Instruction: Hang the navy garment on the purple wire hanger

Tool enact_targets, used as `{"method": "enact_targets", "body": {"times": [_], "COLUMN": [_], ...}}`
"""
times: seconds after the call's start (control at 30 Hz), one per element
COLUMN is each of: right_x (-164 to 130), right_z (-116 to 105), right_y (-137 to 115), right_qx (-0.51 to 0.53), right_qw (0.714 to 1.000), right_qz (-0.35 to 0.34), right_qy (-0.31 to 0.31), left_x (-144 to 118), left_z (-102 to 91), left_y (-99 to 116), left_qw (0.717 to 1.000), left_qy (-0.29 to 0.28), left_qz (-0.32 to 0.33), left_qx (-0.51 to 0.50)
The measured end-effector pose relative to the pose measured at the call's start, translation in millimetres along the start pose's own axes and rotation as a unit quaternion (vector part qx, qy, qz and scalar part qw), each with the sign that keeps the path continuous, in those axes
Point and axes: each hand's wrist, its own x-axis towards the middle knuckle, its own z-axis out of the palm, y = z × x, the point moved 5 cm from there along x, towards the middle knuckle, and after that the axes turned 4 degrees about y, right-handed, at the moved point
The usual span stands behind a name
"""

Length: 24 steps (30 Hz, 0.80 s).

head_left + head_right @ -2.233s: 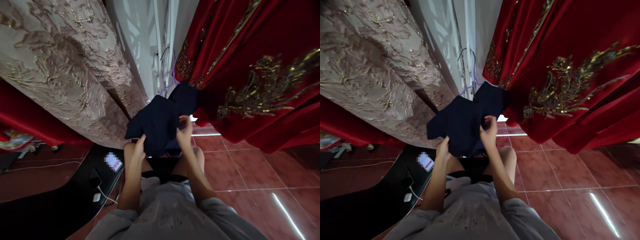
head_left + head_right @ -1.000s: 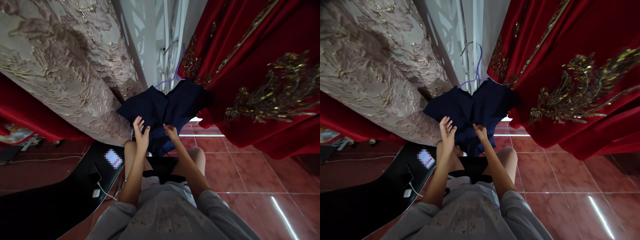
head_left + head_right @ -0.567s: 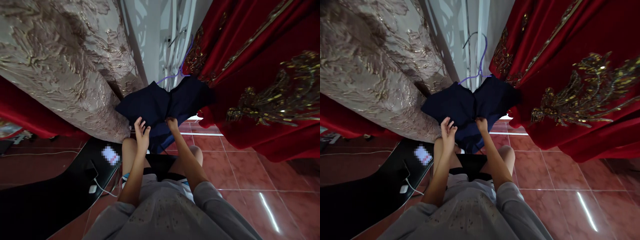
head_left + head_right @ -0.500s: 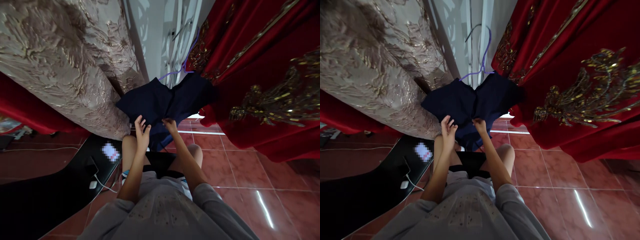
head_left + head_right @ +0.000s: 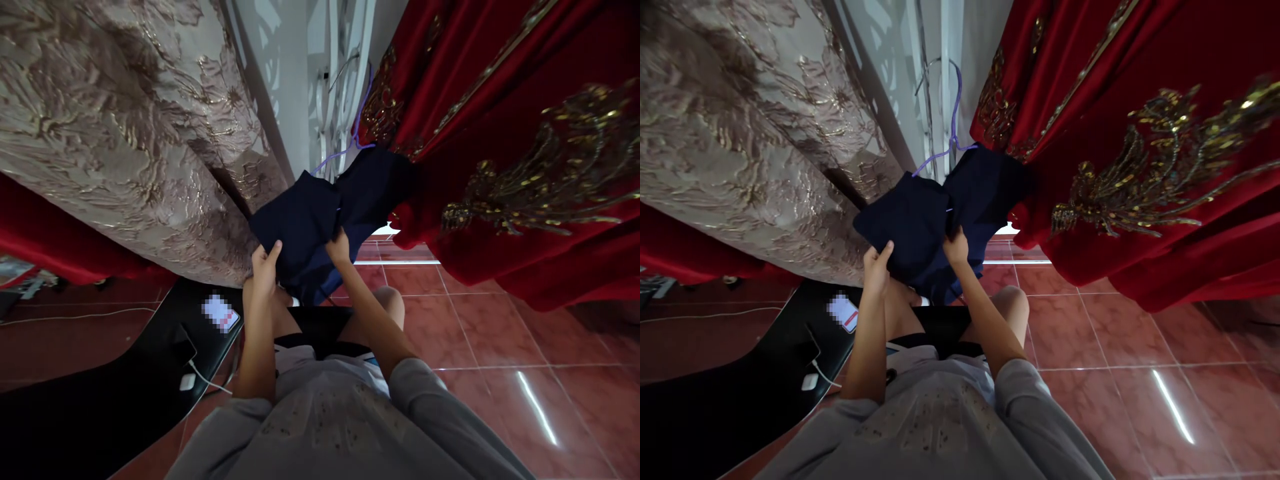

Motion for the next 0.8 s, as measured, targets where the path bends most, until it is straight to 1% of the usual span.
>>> {"method": "enact_targets", "body": {"times": [0.07,0.1,0.13,0.17,0.23,0.27,0.3,0.33,0.37,0.4,0.43,0.47,0.5,0.53,0.6,0.7,0.73,0.8], "right_x": [-24.9,-39.9,-55.6,-71.2,-99.2,-110.4,-119.3,-125.7,-129.8,-131.9,-132.7,-132.7,-132.3,-132.0,-130.8,-121.6,-114.9,-95.6], "right_z": [-0.7,-3.3,-7.3,-12.7,-26.3,-33.1,-38.8,-43.1,-45.9,-47.3,-48.0,-48.2,-48.6,-49.1,-50.3,-50.8,-51.4,-55.4], "right_y": [21.7,30.9,37.7,41.9,42.8,39.8,35.0,28.7,21.4,13.5,5.5,-2.1,-8.9,-15.1,-26.2,-48.7,-60.5,-92.0], "right_qx": [0.008,0.015,0.022,0.029,0.04,0.043,0.043,0.043,0.042,0.04,0.039,0.039,0.04,0.042,0.051,0.072,0.084,0.127], "right_qw": [0.999,0.998,0.996,0.996,0.995,0.995,0.995,0.996,0.996,0.997,0.998,0.998,0.999,0.999,0.998,0.992,0.989,0.984], "right_qz": [0.045,0.066,0.081,0.089,0.091,0.087,0.08,0.073,0.064,0.054,0.044,0.035,0.028,0.022,0.015,0.016,0.014,-0.006], "right_qy": [0.002,0.002,0.001,0.003,0.017,0.028,0.037,0.043,0.044,0.04,0.032,0.022,0.011,0.0,-0.031,-0.1,-0.119,-0.128], "left_x": [-11.3,-13.6,-14.6,-15.7,-24.6,-32.4,-41.0,-50.1,-60.2,-71.9,-84.1,-94.6,-101.9,-105.4,-103.6,-91.2,-87.0,-79.8], "left_z": [-9.7,-16.4,-24.6,-33.3,-46.3,-46.8,-41.3,-30.2,-14.4,3.8,20.1,34.2,44.9,52.5,61.6,63.7,62.8,60.9], "left_y": [-2.4,-1.5,0.9,4.4,9.5,8.2,3.5,-4.5,-15.1,-26.6,-36.2,-43.0,-46.2,-46.1,-39.5,-28.8,-28.9,-36.6], "left_qw": [1.0,1.0,0.998,0.992,0.965,0.952,0.951,0.96,0.972,0.978,0.976,0.972,0.968,0.967,0.965,0.961,0.96,0.957], "left_qy": [-0.001,0.015,0.05,0.1,0.209,0.239,0.228,0.178,0.096,0.0,-0.074,-0.129,-0.159,-0.17,-0.179,-0.171,-0.163,-0.149], "left_qz": [-0.004,0.006,0.03,0.067,0.152,0.18,0.19,0.184,0.165,0.143,0.128,0.118,0.114,0.115,0.125,0.152,0.162,0.177], "left_qx": [0.011,0.021,0.029,0.034,0.05,0.066,0.089,0.115,0.139,0.154,0.159,0.157,0.154,0.15,0.149,0.158,0.162,0.175]}}
